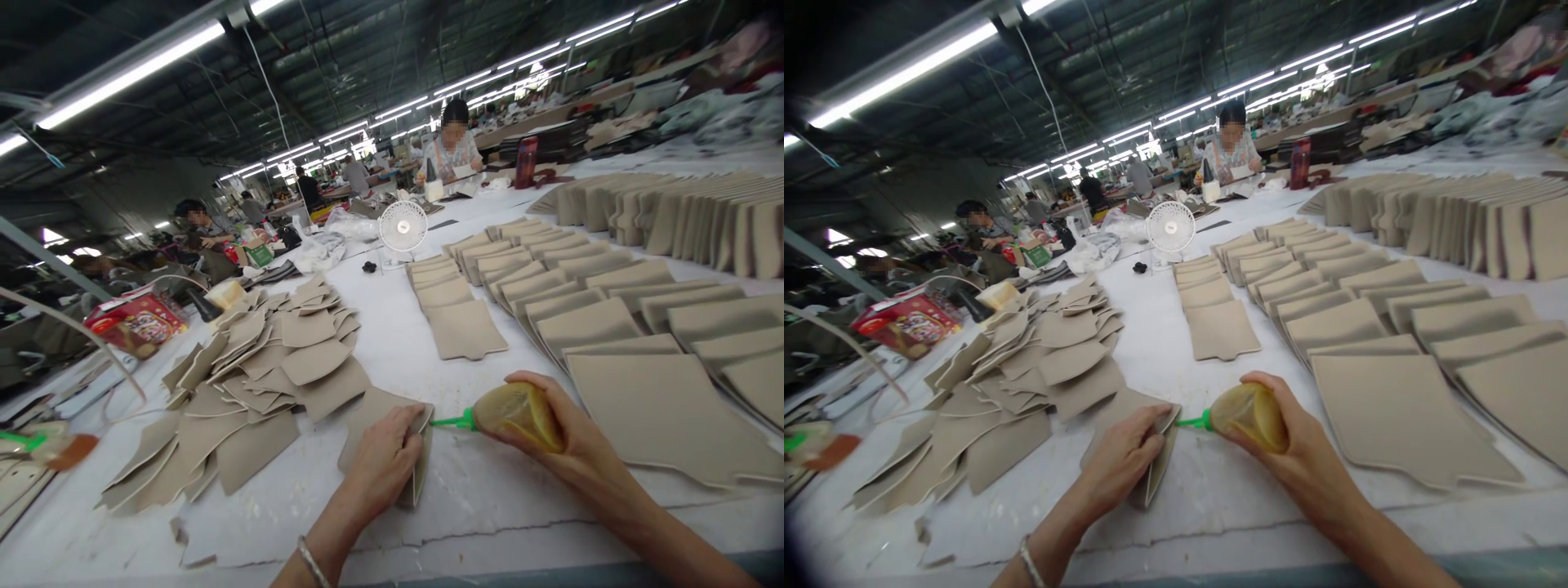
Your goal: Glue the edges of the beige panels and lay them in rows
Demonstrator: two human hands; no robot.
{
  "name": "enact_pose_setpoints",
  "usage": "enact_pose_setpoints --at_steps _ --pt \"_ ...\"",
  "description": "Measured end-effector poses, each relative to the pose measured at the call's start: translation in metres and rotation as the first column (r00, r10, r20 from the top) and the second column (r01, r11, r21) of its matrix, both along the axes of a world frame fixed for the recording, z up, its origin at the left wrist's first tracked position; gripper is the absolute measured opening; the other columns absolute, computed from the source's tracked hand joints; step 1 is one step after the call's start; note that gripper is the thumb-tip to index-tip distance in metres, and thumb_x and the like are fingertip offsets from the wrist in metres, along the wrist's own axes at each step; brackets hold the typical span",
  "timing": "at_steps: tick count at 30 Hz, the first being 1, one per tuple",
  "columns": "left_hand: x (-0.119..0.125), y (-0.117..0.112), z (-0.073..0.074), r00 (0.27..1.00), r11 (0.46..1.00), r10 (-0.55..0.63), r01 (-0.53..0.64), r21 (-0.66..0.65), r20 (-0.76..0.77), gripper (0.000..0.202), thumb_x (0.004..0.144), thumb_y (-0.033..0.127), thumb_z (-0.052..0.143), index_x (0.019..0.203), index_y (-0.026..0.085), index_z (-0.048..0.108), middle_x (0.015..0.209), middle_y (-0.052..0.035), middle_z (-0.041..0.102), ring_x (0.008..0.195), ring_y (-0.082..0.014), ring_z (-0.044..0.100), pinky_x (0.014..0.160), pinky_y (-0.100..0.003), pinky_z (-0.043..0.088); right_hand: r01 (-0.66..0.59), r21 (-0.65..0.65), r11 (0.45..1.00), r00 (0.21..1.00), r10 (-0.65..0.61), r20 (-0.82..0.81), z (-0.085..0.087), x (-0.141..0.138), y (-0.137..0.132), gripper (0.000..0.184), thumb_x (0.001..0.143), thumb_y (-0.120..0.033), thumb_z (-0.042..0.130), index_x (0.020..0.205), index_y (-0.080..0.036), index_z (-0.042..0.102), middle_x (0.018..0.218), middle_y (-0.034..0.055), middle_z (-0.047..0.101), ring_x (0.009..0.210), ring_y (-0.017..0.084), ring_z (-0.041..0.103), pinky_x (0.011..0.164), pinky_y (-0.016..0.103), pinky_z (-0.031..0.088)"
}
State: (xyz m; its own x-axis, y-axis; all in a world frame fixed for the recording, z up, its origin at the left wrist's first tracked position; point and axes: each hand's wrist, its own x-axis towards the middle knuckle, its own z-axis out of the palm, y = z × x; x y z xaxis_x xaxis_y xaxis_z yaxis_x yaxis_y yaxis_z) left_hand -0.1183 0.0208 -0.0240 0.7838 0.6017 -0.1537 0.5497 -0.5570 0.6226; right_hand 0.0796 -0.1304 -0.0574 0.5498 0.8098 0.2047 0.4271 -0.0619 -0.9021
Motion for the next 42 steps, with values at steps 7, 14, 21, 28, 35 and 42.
enact_pose_setpoints --at_steps 7,14,21,28,35,42 --pt "-0.0009 0.0018 0.0001 1.000 1.000 0.010 -0.010 -0.006 -0.001 0.052 0.083 0.018 0.040 0.132 0.019 0.057 0.121 -0.0046 0.065 0.106 -0.0218 0.060 0.102 -0.030 0.039 0.054 0.057 0.997 0.997 -0.058 0.057 -0.0017 -0.0001 0.0015 0.056 0.083 -0.062 0.065 0.123 -0.029 0.046 0.120 0.0054 0.056 0.103 0.028 0.058 0.087 0.038 0.049" --pt "-0.0011 0.0039 0.0020 1.000 1.000 -0.009 0.009 -0.023 0.019 0.053 0.084 0.017 0.037 0.132 0.023 0.058 0.117 -0.0019 0.067 0.104 -0.0207 0.061 0.100 -0.029 0.040 0.035 0.057 0.998 0.996 -0.039 0.076 -0.0038 -0.0018 -0.0007 0.054 0.083 -0.062 0.065 0.123 -0.030 0.047 0.119 0.0049 0.057 0.101 0.026 0.059 0.085 0.036 0.050" --pt "0.0000 0.0022 0.0024 1.000 1.000 0.005 -0.005 -0.029 0.011 0.053 0.084 0.018 0.038 0.132 0.020 0.058 0.118 -0.0038 0.067 0.105 -0.0216 0.061 0.101 -0.029 0.040 0.010 0.047 0.999 0.995 -0.015 0.094 -0.0052 0.0004 -0.0020 0.052 0.084 -0.058 0.066 0.123 -0.030 0.046 0.118 0.0038 0.057 0.100 0.025 0.060 0.083 0.034 0.051" --pt "0.0003 0.0017 0.0025 1.000 1.000 0.014 -0.014 -0.017 0.007 0.051 0.084 0.017 0.038 0.131 0.022 0.058 0.113 -0.0029 0.068 0.103 -0.0213 0.062 0.100 -0.029 0.040 0.042 0.049 0.998 0.998 -0.044 0.052 -0.0042 0.0020 -0.0005 0.054 0.082 -0.061 0.066 0.123 -0.029 0.047 0.119 0.0047 0.057 0.100 0.026 0.060 0.084 0.034 0.051" --pt "-0.0001 0.0021 0.0010 1.000 1.000 0.006 -0.006 -0.012 0.013 0.052 0.083 0.016 0.038 0.130 0.023 0.058 0.110 -0.0022 0.069 0.099 -0.0212 0.062 0.096 -0.029 0.041 0.032 0.025 0.999 0.999 -0.032 -0.003 -0.0033 0.0004 -0.0032 0.056 0.080 -0.063 0.067 0.120 -0.027 0.049 0.111 0.0043 0.058 0.094 0.025 0.061 0.081 0.035 0.052" --pt "-0.0007 0.0010 0.0001 1.000 1.000 0.019 -0.019 -0.014 0.009 0.051 0.082 0.017 0.040 0.130 0.024 0.058 0.108 -0.0017 0.069 0.098 -0.0215 0.062 0.094 -0.029 0.042 0.071 0.007 0.997 0.995 -0.071 -0.069 0.0022 0.0020 0.0051 0.062 0.077 -0.066 0.066 0.121 -0.026 0.048 0.111 0.0050 0.059 0.098 0.027 0.060 0.084 0.037 0.050"
